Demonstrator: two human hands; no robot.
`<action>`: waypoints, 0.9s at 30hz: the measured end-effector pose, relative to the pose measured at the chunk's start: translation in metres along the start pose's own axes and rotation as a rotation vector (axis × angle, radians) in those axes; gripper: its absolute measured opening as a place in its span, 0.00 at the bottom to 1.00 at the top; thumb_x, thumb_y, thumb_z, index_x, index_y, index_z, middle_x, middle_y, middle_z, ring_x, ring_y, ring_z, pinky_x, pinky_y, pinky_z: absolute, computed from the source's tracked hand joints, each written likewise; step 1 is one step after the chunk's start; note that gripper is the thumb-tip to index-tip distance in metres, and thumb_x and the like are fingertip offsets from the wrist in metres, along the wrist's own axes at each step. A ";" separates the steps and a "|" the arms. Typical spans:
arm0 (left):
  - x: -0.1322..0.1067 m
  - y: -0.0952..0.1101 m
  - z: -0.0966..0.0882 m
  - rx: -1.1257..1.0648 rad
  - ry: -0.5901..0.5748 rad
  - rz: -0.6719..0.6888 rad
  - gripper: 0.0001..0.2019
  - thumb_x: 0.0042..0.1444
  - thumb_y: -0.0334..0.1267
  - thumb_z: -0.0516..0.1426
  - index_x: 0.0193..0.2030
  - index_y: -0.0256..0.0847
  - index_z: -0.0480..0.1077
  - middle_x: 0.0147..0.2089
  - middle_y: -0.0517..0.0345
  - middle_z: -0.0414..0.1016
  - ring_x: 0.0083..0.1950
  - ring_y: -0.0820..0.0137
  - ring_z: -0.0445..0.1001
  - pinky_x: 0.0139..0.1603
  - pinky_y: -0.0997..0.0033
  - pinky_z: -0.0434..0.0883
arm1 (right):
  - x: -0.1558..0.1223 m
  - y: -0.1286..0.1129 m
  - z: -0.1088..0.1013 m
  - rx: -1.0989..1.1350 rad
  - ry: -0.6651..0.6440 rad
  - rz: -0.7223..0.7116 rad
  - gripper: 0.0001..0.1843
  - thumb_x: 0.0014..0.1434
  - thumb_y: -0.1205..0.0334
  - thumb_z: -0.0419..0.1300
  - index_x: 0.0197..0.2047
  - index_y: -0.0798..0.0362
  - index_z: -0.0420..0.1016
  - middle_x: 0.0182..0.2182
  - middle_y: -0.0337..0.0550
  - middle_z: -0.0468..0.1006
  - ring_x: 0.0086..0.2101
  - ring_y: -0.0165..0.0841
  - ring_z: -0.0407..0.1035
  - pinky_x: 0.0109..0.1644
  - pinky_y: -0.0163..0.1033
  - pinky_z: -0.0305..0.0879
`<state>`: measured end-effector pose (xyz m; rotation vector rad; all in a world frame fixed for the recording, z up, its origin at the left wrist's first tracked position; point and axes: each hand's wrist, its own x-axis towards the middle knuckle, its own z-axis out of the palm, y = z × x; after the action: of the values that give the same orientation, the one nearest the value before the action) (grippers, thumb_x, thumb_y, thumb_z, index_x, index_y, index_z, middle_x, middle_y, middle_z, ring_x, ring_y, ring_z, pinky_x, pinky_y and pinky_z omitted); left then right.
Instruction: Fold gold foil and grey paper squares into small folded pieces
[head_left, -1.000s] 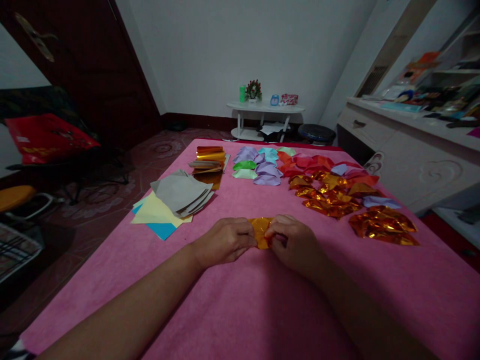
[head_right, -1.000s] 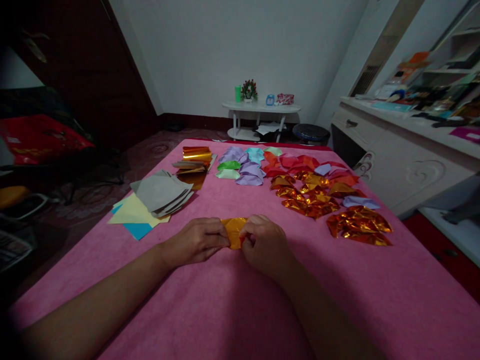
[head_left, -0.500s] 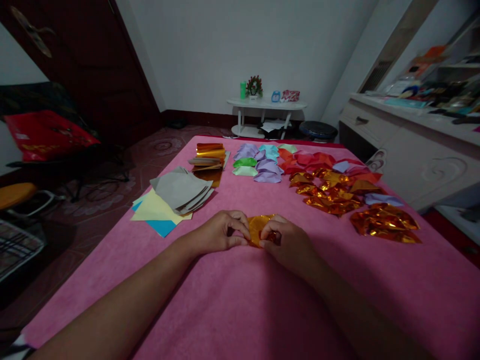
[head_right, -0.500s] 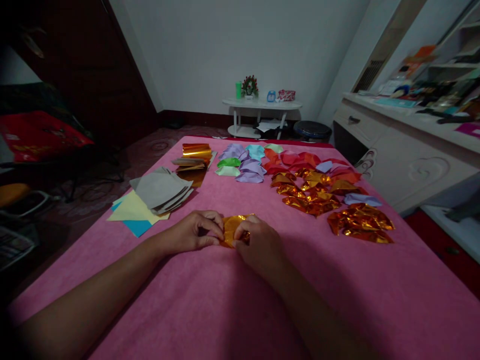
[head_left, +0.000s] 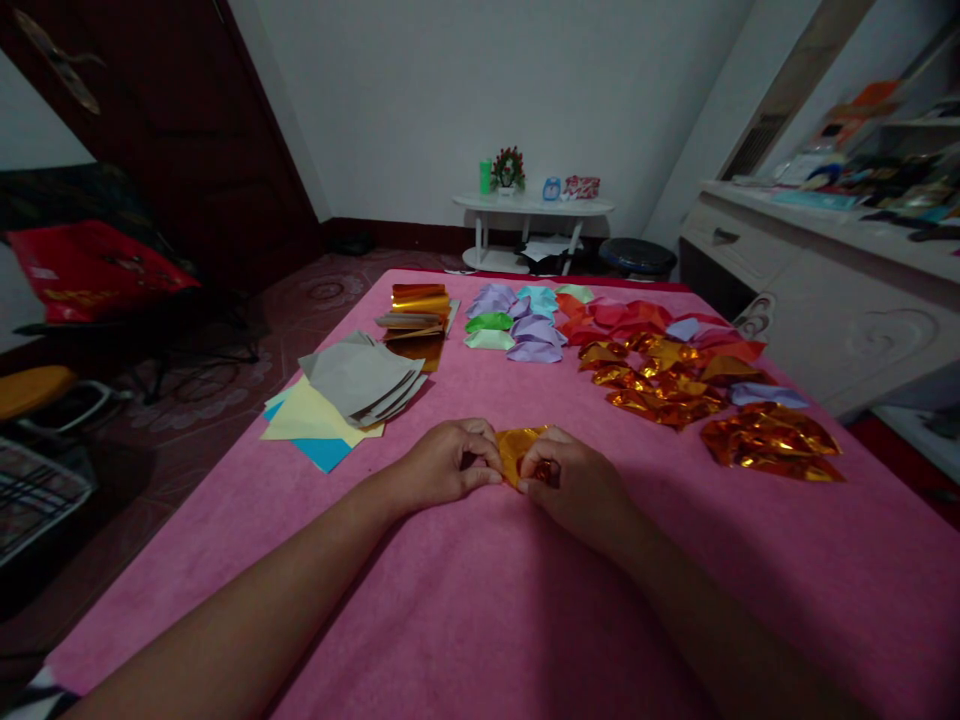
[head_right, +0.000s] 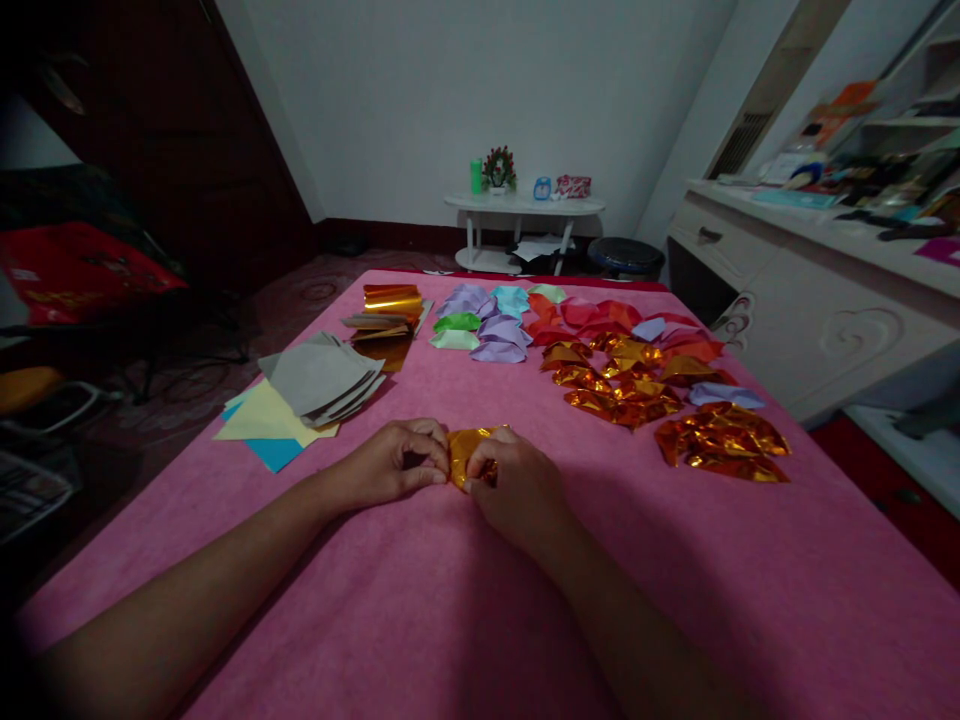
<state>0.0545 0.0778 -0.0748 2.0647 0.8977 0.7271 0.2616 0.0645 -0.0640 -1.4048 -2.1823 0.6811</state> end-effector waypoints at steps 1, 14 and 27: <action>0.000 0.001 -0.003 -0.019 -0.025 0.003 0.03 0.53 0.33 0.61 0.32 0.37 0.76 0.35 0.56 0.70 0.37 0.72 0.70 0.40 0.72 0.69 | 0.000 0.000 0.000 0.002 0.000 -0.002 0.07 0.47 0.73 0.59 0.25 0.51 0.71 0.31 0.37 0.71 0.31 0.30 0.65 0.32 0.34 0.56; -0.001 -0.002 -0.025 -0.017 -0.134 0.010 0.25 0.44 0.35 0.67 0.51 0.43 0.71 0.53 0.51 0.67 0.51 0.65 0.67 0.53 0.63 0.66 | 0.001 -0.002 -0.003 -0.030 -0.042 -0.005 0.24 0.47 0.70 0.59 0.49 0.46 0.72 0.43 0.40 0.74 0.42 0.35 0.67 0.45 0.38 0.61; -0.001 0.006 -0.008 0.042 -0.032 0.034 0.07 0.50 0.38 0.64 0.37 0.43 0.79 0.50 0.52 0.68 0.51 0.66 0.68 0.54 0.65 0.66 | 0.002 -0.004 -0.002 -0.072 -0.016 0.055 0.18 0.47 0.67 0.60 0.44 0.48 0.72 0.36 0.38 0.74 0.34 0.32 0.66 0.36 0.35 0.57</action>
<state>0.0500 0.0773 -0.0657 2.1269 0.8686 0.6970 0.2593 0.0655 -0.0596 -1.5062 -2.2079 0.6407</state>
